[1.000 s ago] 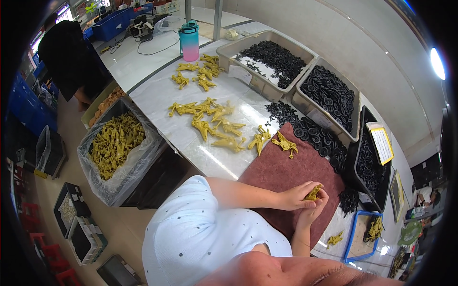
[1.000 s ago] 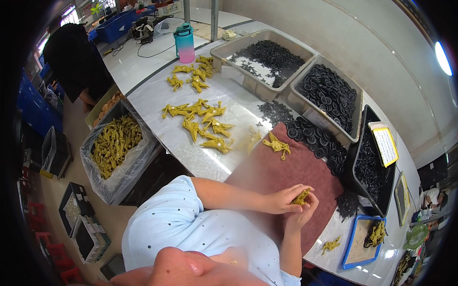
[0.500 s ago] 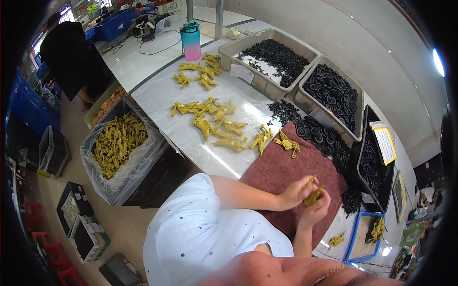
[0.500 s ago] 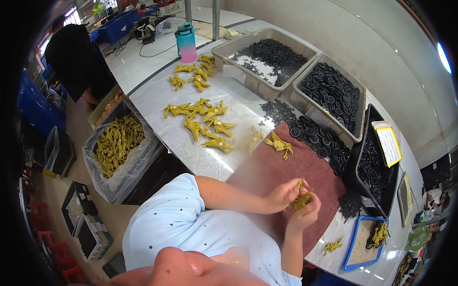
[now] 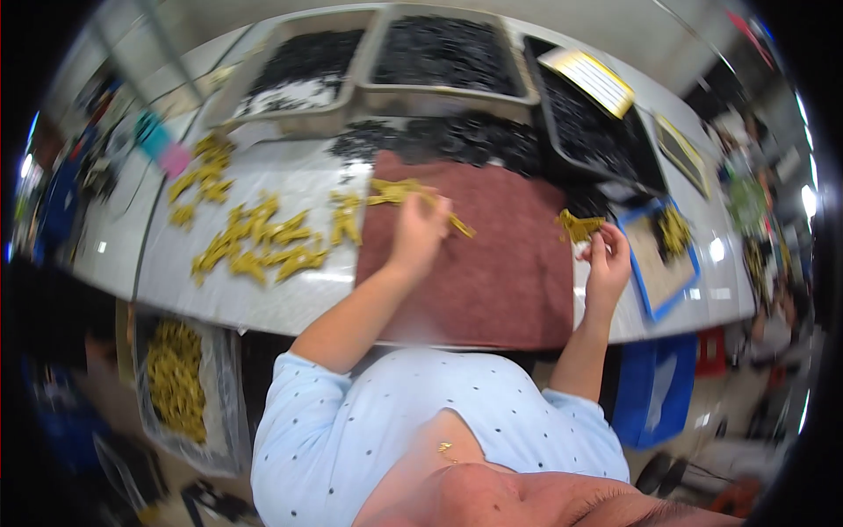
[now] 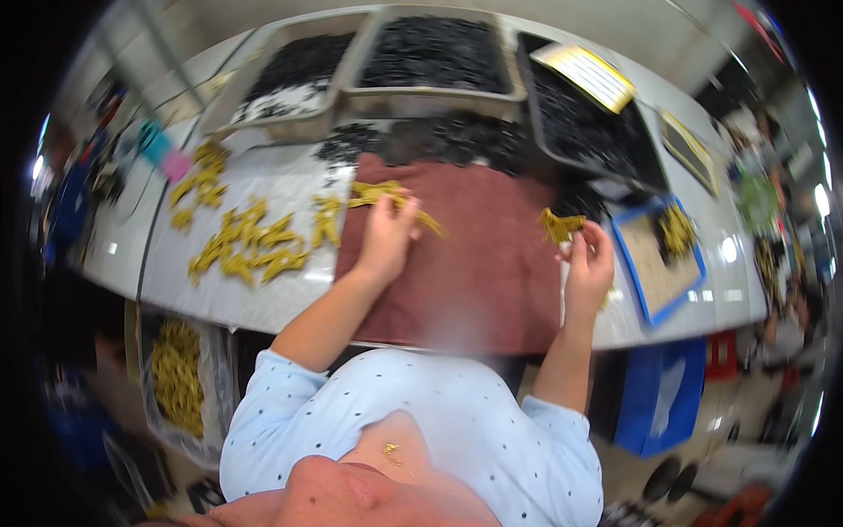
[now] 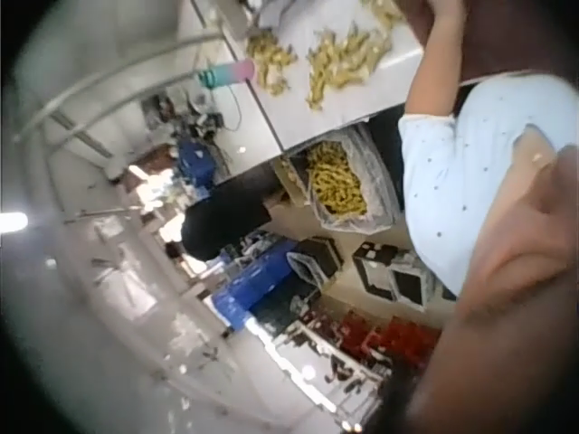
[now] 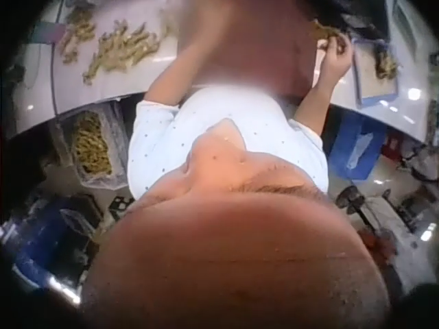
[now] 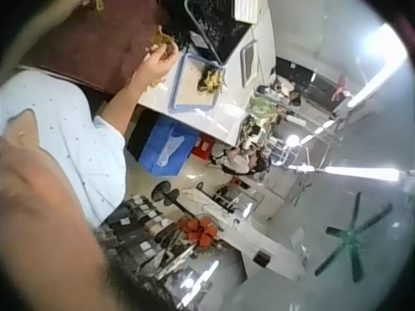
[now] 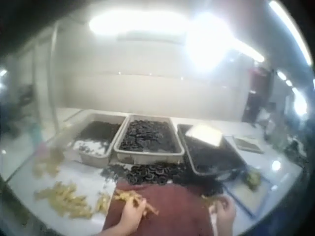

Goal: The person assembles small yellow plastic toy motorcycle components by hand at an industrial workbench, fitting black rubber rings onto the yellow plastic parts.

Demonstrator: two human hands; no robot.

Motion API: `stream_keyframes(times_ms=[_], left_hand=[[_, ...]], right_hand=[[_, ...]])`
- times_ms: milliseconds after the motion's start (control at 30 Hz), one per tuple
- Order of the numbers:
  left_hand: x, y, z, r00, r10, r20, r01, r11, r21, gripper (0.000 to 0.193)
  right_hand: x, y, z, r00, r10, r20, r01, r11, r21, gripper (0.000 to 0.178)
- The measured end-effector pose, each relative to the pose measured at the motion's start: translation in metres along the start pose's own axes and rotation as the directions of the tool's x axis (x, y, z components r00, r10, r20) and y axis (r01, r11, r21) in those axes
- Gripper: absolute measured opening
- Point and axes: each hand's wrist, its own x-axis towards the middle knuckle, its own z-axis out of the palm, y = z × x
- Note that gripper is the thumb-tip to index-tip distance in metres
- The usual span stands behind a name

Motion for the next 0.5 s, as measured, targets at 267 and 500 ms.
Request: stream_keyframes(times_ms=[267,500], left_hand=[[0.012,-0.001,0.023,0.968,-0.013,0.250,0.004,0.999,0.037,0.038],[0.039,-0.014,0.045,0.943,0.048,0.328,-0.259,0.727,0.636,0.045]], right_hand=[[-0.010,0.043,-0.108,0.939,0.048,-0.340,-0.080,0.994,-0.080,0.034],[-0.023,0.072,-0.117,0.913,0.180,-0.367,-0.270,0.940,-0.210,0.036]])
